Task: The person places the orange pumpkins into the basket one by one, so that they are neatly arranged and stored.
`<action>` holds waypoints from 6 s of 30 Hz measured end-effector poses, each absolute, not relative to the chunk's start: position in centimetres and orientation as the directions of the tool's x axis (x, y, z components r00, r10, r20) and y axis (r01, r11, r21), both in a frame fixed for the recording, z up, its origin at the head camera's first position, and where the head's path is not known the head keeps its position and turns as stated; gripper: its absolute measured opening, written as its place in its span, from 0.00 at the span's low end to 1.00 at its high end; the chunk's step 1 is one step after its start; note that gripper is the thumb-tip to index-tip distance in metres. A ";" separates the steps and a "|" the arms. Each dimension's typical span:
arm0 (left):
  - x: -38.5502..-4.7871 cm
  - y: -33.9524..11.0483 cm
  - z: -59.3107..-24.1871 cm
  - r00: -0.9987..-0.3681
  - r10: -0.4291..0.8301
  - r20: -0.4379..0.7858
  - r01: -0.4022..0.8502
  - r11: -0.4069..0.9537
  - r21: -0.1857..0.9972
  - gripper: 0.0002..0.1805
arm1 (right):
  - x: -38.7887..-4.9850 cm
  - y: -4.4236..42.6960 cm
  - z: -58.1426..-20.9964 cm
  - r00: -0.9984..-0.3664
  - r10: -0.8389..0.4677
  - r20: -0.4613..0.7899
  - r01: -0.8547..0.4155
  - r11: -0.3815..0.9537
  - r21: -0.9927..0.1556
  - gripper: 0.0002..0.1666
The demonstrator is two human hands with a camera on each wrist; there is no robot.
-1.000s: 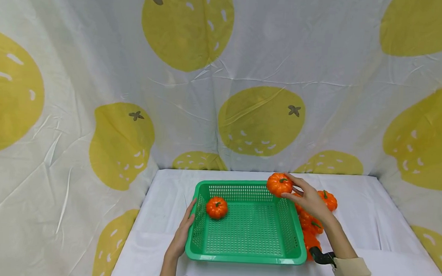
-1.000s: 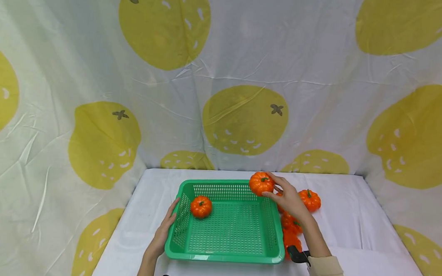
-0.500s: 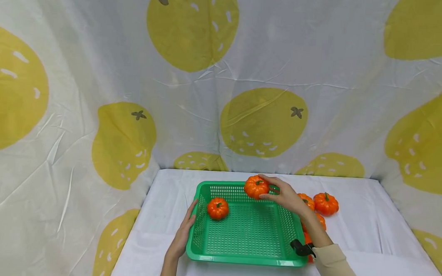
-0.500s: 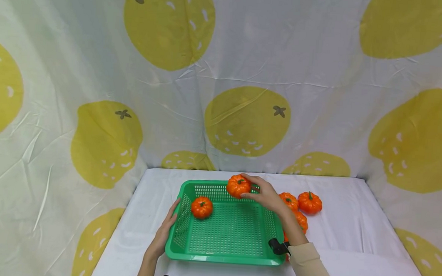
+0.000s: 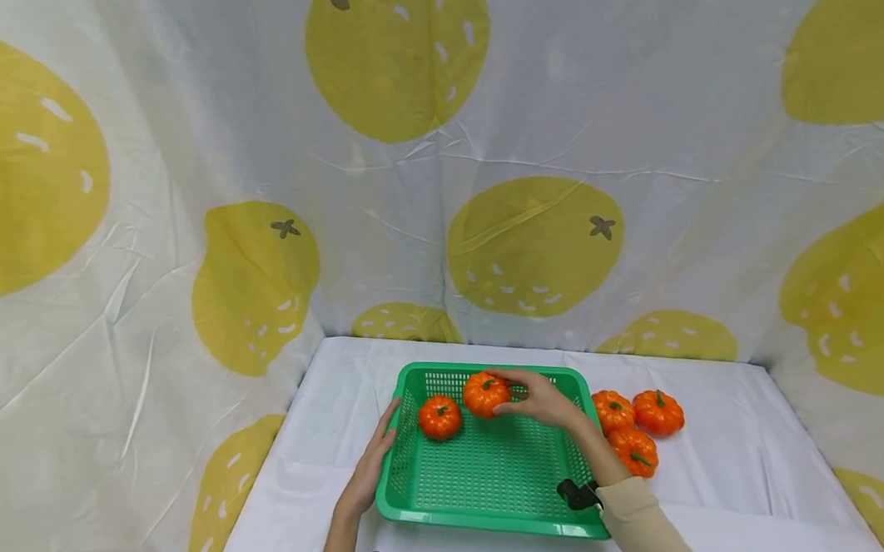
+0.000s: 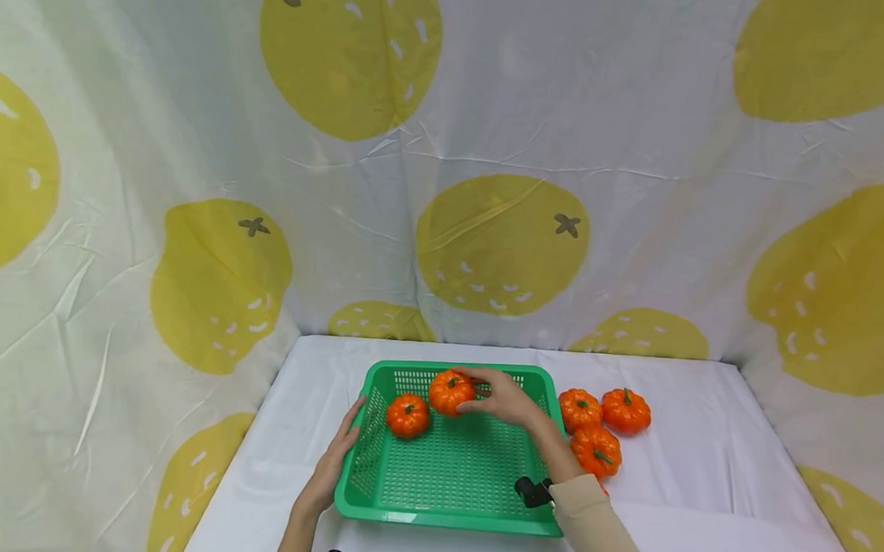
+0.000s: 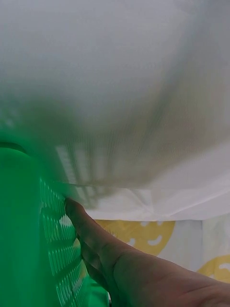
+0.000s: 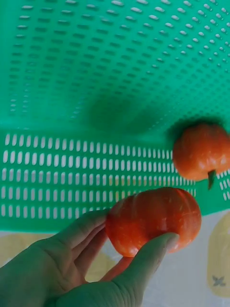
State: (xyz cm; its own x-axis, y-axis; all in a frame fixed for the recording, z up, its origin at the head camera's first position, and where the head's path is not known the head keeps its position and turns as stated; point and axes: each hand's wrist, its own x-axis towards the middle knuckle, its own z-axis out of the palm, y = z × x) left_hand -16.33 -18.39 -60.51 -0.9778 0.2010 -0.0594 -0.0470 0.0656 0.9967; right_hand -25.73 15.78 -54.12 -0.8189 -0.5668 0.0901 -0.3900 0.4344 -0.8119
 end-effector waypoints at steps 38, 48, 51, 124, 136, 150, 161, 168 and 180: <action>-16.2 -18.4 -60.4 -0.977 0.198 -0.074 -0.061 0.069 0.996 0.29 | -25.4 15.1 -57.4 -0.753 -0.655 -0.062 -0.314 0.440 -0.841 0.42; -16.2 -18.5 -60.6 -0.976 0.205 -0.078 -0.070 0.048 0.996 0.29 | -25.5 15.3 -57.7 -0.753 -0.655 -0.067 -0.315 0.447 -0.837 0.39; -16.2 -18.5 -60.6 -0.974 0.212 -0.077 -0.069 0.047 0.997 0.29 | -25.5 15.1 -57.7 -0.755 -0.653 -0.062 -0.319 0.448 -0.835 0.38; -16.3 -18.5 -60.7 -0.978 0.191 -0.083 -0.071 0.067 0.995 0.29 | -19.5 37.8 -60.4 -0.995 0.035 -0.094 0.089 0.729 -0.678 0.60; -16.3 -18.4 -60.6 -0.979 0.192 -0.074 -0.061 0.071 0.996 0.29 | -19.0 38.0 -60.7 -0.999 0.045 -0.004 0.036 0.742 -0.670 0.48; -16.2 -18.4 -60.7 -0.979 0.188 -0.080 -0.067 0.074 0.995 0.28 | -16.0 38.7 -60.8 -0.996 0.079 0.030 0.041 0.762 -0.646 0.51; -16.4 -18.4 -60.7 -0.979 0.194 -0.064 -0.050 0.075 0.996 0.29 | -17.0 38.0 -60.1 -0.996 0.079 0.044 0.030 0.742 -0.670 0.49; -16.4 -18.4 -60.7 -0.980 0.185 -0.075 -0.062 0.077 0.995 0.29 | -17.7 36.6 -57.9 -0.989 0.065 0.134 -0.043 0.735 -0.676 0.49; -16.3 -18.3 -60.6 -0.980 0.186 -0.068 -0.056 0.069 0.996 0.29 | -19.1 33.0 -53.1 -0.979 -0.020 0.205 -0.165 0.673 -0.721 0.46</action>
